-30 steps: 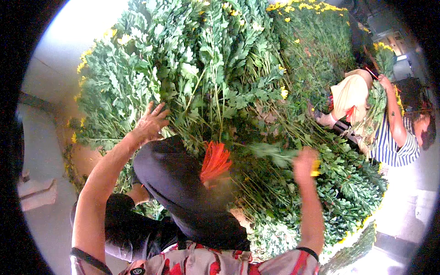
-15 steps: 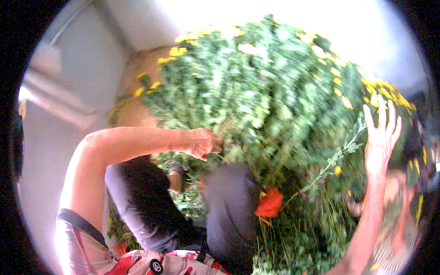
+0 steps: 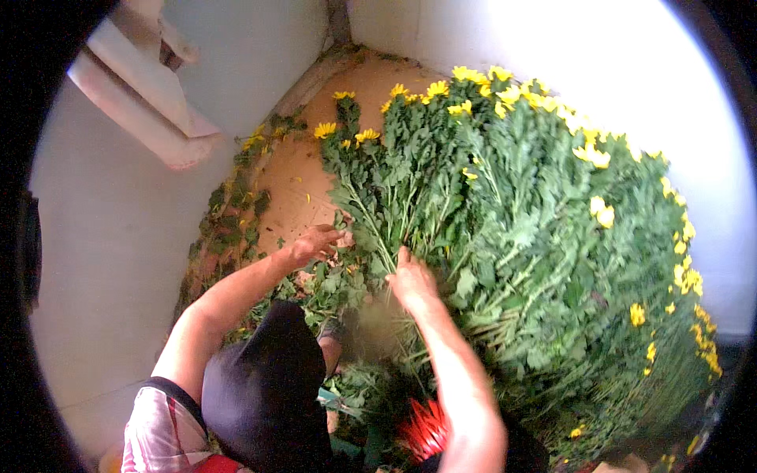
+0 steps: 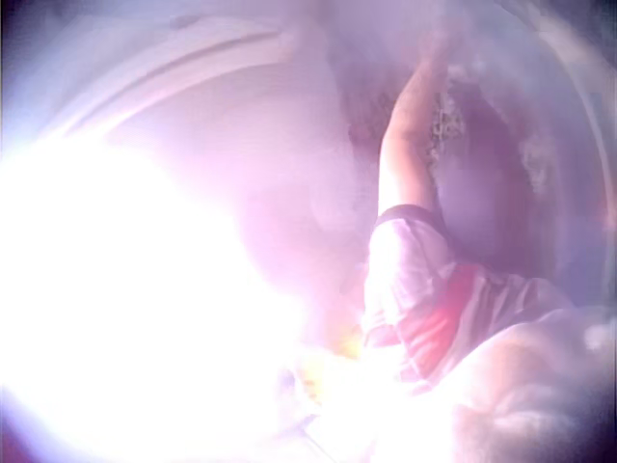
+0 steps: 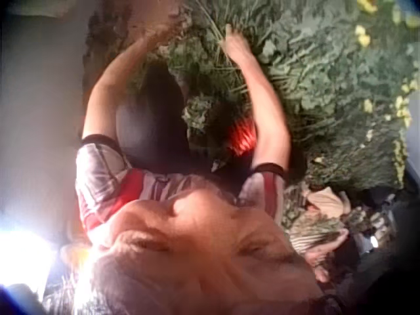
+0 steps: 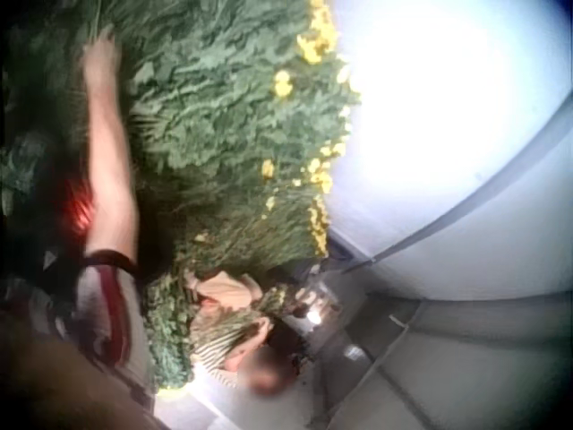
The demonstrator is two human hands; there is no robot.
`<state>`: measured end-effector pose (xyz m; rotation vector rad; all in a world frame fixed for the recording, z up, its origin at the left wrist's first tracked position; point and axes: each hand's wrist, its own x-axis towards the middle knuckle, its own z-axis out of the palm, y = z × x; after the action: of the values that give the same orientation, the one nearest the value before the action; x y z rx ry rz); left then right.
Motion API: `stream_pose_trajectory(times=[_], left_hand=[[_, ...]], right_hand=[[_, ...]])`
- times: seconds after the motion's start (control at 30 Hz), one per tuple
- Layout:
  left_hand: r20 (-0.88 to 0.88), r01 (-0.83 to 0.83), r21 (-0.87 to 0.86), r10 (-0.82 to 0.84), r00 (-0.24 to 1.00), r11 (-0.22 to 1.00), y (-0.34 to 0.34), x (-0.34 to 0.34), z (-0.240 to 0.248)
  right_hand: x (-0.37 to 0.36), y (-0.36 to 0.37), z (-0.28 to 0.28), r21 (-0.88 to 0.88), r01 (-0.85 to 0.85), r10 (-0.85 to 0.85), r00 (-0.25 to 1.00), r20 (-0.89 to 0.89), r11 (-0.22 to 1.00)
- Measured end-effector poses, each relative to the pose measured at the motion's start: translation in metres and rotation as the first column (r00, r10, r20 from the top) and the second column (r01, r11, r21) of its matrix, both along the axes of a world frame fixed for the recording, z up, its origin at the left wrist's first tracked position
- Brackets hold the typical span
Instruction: The person picks up yellow flowers from a pile on the floor, arranges them into a bunch, and secures the bunch with a red rubber band.
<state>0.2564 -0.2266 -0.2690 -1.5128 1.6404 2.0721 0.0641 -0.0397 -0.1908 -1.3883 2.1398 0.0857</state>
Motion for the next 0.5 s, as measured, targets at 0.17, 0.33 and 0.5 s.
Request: stream_pose_trajectory(times=[0.17, 0.33, 0.5], left_hand=[[-0.047, -0.086, -0.457, 0.072, 0.996, 0.885, -0.010, 0.023, -0.084], [-0.284, -0.609, -0.049, 0.574, 0.768, 0.792, -0.079, 0.028, -0.048], [-0.141, -0.509, 0.012, 0.506, 0.851, 0.861, -0.115, -0.004, -0.055]], right_hand=[[0.127, -0.044, -0.075, -0.200, -0.153, 0.223, 0.892, 0.394, 0.968], [0.105, -0.108, -0.079, -0.518, -0.020, 0.204, 0.931, 0.301, 0.855], [0.012, -0.174, -0.119, -0.229, 0.303, -0.268, 0.948, 0.169, 0.925]])
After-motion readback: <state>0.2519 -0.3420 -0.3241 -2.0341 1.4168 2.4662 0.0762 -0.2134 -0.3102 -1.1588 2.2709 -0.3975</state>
